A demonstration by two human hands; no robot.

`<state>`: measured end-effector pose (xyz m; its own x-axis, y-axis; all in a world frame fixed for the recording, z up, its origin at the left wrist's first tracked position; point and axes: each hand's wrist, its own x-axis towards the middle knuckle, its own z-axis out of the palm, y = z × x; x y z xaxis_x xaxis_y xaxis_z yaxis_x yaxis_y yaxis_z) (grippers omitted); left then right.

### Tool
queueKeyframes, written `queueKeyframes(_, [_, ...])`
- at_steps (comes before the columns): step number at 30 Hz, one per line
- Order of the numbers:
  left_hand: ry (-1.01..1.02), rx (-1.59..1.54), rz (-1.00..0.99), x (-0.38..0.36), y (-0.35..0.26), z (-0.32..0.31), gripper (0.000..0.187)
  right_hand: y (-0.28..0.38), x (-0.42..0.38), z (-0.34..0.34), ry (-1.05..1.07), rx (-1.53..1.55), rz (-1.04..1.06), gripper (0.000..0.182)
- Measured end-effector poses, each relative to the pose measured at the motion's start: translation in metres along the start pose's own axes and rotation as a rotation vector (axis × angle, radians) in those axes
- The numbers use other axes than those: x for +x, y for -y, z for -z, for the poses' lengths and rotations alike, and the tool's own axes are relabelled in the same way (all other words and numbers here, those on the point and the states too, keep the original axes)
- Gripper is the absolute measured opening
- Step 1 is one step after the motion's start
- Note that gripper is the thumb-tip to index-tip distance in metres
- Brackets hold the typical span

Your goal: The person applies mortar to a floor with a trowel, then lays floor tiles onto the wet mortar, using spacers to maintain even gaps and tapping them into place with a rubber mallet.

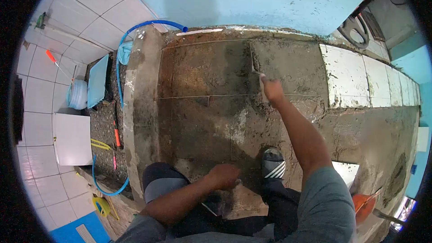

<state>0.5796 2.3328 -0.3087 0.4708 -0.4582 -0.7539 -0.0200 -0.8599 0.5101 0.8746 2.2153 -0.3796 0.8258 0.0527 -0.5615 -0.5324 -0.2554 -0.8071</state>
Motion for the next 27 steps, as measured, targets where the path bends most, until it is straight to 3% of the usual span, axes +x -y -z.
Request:
queueKeyframes(2, [0.006,0.006,-0.001,0.002,0.002,-0.008,0.029,-0.013,0.003,0.002,0.000,0.037,0.079,0.049])
queueKeyframes(5, [-0.008,0.020,-0.003,0.000,-0.002,-0.006,0.029,-0.035,0.026,-0.015,0.218,0.018,0.051,0.047])
queueKeyframes(8, [-0.026,-0.018,-0.030,0.006,-0.004,-0.014,0.030,-0.046,0.018,-0.035,0.201,-0.147,-0.032,0.051])
queueKeyframes(9, [-0.008,-0.003,-0.014,0.006,-0.004,-0.014,0.031,-0.052,0.012,-0.035,0.042,-0.354,0.124,0.055])
queueKeyframes(12, [0.026,0.023,0.020,0.005,-0.004,-0.009,0.033,-0.057,0.017,-0.001,0.145,-0.202,0.001,0.059])
queueKeyframes(15, [0.026,0.014,0.012,0.001,-0.003,-0.004,0.035,-0.046,0.008,0.023,-0.062,-0.314,0.063,0.055])
queueKeyframes(18, [0.008,0.016,-0.004,-0.002,-0.002,-0.008,0.035,-0.022,-0.011,0.024,0.150,0.059,-0.063,0.057])
queueKeyframes(21, [0.002,0.003,-0.002,0.000,-0.006,-0.007,0.034,-0.035,0.004,-0.001,0.343,-0.016,-0.018,0.051])
queueKeyframes(24, [0.034,0.014,0.010,0.004,-0.003,-0.009,0.033,-0.040,-0.001,-0.035,0.252,-0.017,-0.118,0.048])
queueKeyframes(27, [0.052,0.028,0.039,0.008,0.000,-0.005,0.031,-0.054,0.020,-0.008,0.178,-0.052,-0.047,0.050])
